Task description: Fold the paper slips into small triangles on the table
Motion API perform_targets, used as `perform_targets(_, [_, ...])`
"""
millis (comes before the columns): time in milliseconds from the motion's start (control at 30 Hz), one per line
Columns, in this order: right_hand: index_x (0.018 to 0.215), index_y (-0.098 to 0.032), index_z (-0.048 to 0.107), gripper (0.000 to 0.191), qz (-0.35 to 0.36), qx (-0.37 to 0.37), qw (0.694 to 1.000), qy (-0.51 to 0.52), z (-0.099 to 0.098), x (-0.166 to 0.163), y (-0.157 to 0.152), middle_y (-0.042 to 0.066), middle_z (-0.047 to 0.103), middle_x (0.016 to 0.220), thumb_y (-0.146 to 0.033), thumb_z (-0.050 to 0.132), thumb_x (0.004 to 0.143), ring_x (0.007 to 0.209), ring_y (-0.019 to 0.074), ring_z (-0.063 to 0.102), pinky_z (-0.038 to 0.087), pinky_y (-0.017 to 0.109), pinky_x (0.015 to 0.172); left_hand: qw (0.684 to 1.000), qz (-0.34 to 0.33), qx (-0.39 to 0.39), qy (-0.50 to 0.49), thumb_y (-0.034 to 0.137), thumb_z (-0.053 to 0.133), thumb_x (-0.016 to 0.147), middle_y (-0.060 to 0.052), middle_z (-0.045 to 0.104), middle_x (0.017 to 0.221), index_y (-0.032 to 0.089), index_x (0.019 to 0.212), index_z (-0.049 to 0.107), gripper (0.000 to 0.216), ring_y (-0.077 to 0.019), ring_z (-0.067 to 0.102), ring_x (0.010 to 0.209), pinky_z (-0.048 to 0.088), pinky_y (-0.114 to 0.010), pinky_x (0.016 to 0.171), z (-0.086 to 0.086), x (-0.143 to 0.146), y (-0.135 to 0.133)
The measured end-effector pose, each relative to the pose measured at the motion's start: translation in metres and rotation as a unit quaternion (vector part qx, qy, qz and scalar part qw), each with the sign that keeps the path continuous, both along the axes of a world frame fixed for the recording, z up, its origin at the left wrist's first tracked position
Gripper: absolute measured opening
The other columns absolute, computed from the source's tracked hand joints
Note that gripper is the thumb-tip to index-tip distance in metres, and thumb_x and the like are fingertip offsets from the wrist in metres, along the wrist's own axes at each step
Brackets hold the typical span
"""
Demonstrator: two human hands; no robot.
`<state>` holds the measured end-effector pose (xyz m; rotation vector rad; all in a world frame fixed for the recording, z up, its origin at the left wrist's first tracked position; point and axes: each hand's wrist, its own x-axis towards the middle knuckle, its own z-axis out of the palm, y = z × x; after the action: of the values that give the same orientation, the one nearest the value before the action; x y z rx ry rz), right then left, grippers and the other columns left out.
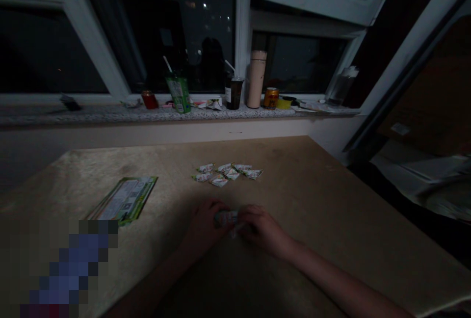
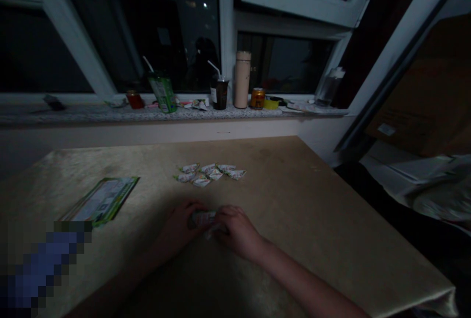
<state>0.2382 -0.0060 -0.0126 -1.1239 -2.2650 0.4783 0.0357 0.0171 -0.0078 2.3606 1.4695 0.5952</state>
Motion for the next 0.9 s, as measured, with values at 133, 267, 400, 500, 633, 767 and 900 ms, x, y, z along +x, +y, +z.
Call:
perform_targets(133, [0.117, -0.02, 0.058, 0.048, -0.074, -0.038, 0.996, -0.017, 0.003, -0.006, 0.012, 0.006, 0.059, 0.107, -0.012, 0.065, 0.07, 0.102, 0.0206, 0.051, 0.038, 0.031, 0.086, 1.0, 0.01, -0.001, 0.008, 0.035, 0.069, 0.075, -0.004, 0.059, 0.11, 0.022, 0.103, 0.061, 0.033, -0.0259, 0.053, 0.105, 0.038, -0.04, 0.09, 0.0, 0.001, 0.0])
perform_targets(267, [0.115, -0.023, 0.061, 0.045, -0.084, -0.047, 0.994, -0.053, 0.006, -0.01, 0.011, 0.006, 0.056, 0.113, -0.017, 0.065, 0.07, 0.107, 0.0222, 0.046, 0.033, 0.033, 0.088, 1.0, 0.007, 0.006, 0.013, 0.032, 0.069, 0.074, -0.004, 0.06, 0.11, 0.022, 0.104, 0.061, 0.032, -0.0255, 0.053, 0.106, 0.037, -0.038, 0.09, 0.001, 0.002, -0.001])
perform_targets(400, [0.121, -0.023, 0.058, 0.05, -0.097, -0.025, 0.994, -0.045, 0.005, -0.009, 0.004, 0.006, 0.056, 0.117, -0.019, 0.066, 0.071, 0.11, 0.0225, 0.045, 0.03, 0.034, 0.092, 1.0, 0.004, 0.019, 0.018, 0.03, 0.068, 0.074, -0.004, 0.06, 0.111, 0.023, 0.105, 0.06, 0.033, -0.0256, 0.052, 0.106, 0.034, -0.04, 0.092, 0.003, 0.002, -0.005])
perform_targets(500, [0.123, -0.023, 0.056, 0.052, -0.094, -0.001, 0.995, -0.044, 0.004, -0.008, 0.001, 0.006, 0.056, 0.118, -0.02, 0.066, 0.072, 0.109, 0.0227, 0.045, 0.028, 0.035, 0.094, 0.998, -0.009, 0.053, 0.028, 0.031, 0.067, 0.075, -0.004, 0.06, 0.11, 0.022, 0.106, 0.059, 0.033, -0.0252, 0.052, 0.104, 0.034, -0.04, 0.093, 0.003, 0.002, -0.007])
perform_targets(633, [0.12, -0.022, 0.058, 0.051, -0.083, 0.017, 0.996, -0.03, 0.002, -0.008, 0.001, 0.006, 0.059, 0.114, -0.019, 0.067, 0.07, 0.107, 0.0228, 0.047, 0.028, 0.036, 0.094, 0.997, -0.02, 0.068, 0.024, 0.031, 0.067, 0.076, -0.005, 0.061, 0.109, 0.02, 0.106, 0.059, 0.033, -0.025, 0.053, 0.103, 0.037, -0.04, 0.092, 0.004, 0.003, -0.009])
perform_targets(767, [0.114, -0.021, 0.06, 0.044, -0.073, 0.013, 0.997, 0.002, 0.0, -0.008, 0.003, 0.004, 0.063, 0.107, -0.015, 0.065, 0.07, 0.102, 0.0207, 0.051, 0.03, 0.033, 0.09, 0.999, -0.018, 0.025, -0.022, 0.029, 0.067, 0.075, -0.005, 0.062, 0.105, 0.02, 0.105, 0.06, 0.032, -0.0245, 0.056, 0.098, 0.042, -0.037, 0.088, 0.005, 0.002, -0.009])
perform_targets(900, [0.105, -0.021, 0.063, 0.036, -0.074, -0.006, 0.997, 0.015, 0.0, -0.007, 0.005, 0.003, 0.064, 0.098, -0.013, 0.065, 0.069, 0.095, 0.0201, 0.053, 0.032, 0.032, 0.085, 0.997, -0.009, -0.006, -0.075, 0.028, 0.061, 0.079, -0.006, 0.064, 0.107, 0.019, 0.11, 0.059, 0.033, -0.0244, 0.058, 0.099, 0.043, -0.037, 0.089, 0.0, -0.003, -0.007])
